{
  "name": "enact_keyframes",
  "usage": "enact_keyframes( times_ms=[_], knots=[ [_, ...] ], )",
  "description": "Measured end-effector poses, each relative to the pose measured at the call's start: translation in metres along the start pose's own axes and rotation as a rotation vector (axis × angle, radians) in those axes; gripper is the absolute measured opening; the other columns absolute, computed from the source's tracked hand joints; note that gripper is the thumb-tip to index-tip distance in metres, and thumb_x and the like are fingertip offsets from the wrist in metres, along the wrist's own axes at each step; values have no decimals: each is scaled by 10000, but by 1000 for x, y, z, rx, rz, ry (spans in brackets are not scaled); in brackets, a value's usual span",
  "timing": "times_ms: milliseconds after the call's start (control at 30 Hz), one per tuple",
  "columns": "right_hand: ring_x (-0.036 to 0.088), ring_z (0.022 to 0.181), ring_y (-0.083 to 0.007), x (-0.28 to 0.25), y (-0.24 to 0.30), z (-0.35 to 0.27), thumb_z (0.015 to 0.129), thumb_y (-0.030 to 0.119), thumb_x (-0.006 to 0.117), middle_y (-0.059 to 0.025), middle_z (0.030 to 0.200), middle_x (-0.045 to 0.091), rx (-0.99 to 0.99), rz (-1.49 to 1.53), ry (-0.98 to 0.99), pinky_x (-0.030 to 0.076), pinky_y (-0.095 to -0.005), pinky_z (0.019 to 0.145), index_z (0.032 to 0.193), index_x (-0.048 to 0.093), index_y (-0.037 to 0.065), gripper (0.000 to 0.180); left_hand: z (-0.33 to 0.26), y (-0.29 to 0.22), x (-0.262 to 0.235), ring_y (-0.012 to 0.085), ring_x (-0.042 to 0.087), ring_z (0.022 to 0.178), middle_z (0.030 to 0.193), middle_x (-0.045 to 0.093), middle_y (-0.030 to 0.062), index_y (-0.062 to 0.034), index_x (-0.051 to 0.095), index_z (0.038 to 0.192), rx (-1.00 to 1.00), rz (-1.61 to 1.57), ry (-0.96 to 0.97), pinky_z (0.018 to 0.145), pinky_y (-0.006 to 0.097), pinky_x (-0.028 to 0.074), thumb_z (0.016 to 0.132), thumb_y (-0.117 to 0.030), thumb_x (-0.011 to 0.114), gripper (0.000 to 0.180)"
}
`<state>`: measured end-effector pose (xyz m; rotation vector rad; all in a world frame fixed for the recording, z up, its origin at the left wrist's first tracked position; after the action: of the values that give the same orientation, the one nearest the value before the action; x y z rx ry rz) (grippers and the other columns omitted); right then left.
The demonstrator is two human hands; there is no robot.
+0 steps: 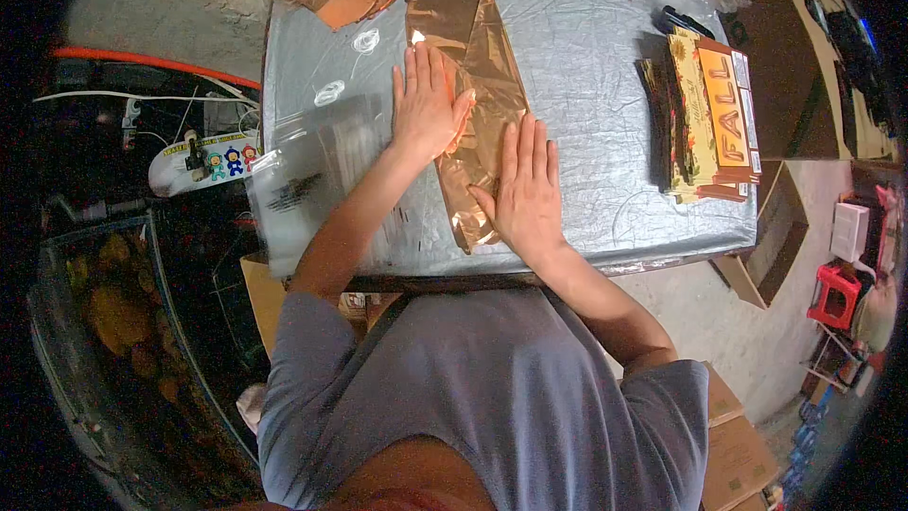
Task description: The person unfolds a copper-colored foil balloon by hand, smooths it flat on the table, and places a cardboard backing onto it. They then fold the edges of the foil over the cardboard and press the assembly flat.
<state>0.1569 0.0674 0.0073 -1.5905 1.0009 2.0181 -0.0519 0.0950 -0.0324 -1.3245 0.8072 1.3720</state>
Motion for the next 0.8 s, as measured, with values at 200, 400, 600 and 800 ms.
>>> enact_keyframes(
  times_ms=[200, 400, 600, 800],
  knots=[
    [211, 1557, -464, 1, 1, -1, 909, 520, 693, -311, 1670, 211, -5, -52, 38, 225, -551, 1254, 1607, 279, -37, 985, 0, 1, 1, 444, 133, 1583, 1675, 211, 308, 115, 230, 1588, -15, -20, 3, 1276, 585, 89, 999, -544, 557, 942],
    [206, 1555, -472, 2, 1, 0, 918, 511, 680, -325, 1664, 209, -13, -69, 47, 215, -550, 1258, 1603, 281, -49, 970, 8, 2, 1, 434, 136, 1585, 1685, 197, 298, 112, 225, 1592, -45, -18, 25, 1274, 591, 83, 1008, -553, 533, 937],
    [213, 1546, -492, 3, 1, -2, 939, 494, 654, -351, 1652, 207, -33, -73, 45, 218, -555, 1255, 1594, 271, -76, 949, 31, 16, 6, 403, 129, 1595, 1701, 181, 270, 82, 193, 1612, -89, 4, 4, 1271, 598, 69, 1036, -581, 473, 921],
    [222, 1543, -496, 2, 1, -2, 938, 490, 661, -351, 1652, 211, -39, -66, 43, 228, -558, 1252, 1591, 277, -76, 945, 50, 31, 13, 396, 118, 1598, 1702, 175, 270, 93, 187, 1611, -107, -30, -33, 1274, 594, 60, 1032, -605, 441, 942]
  ],
)
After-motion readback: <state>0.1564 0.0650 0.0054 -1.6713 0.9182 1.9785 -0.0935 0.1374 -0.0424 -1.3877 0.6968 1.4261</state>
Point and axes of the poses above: each hand's wrist, its own z-axis towards the middle knuckle, its own x-axis out of the palm, y = z × x, the point moved 2 cm from there along z, towards the middle knuckle
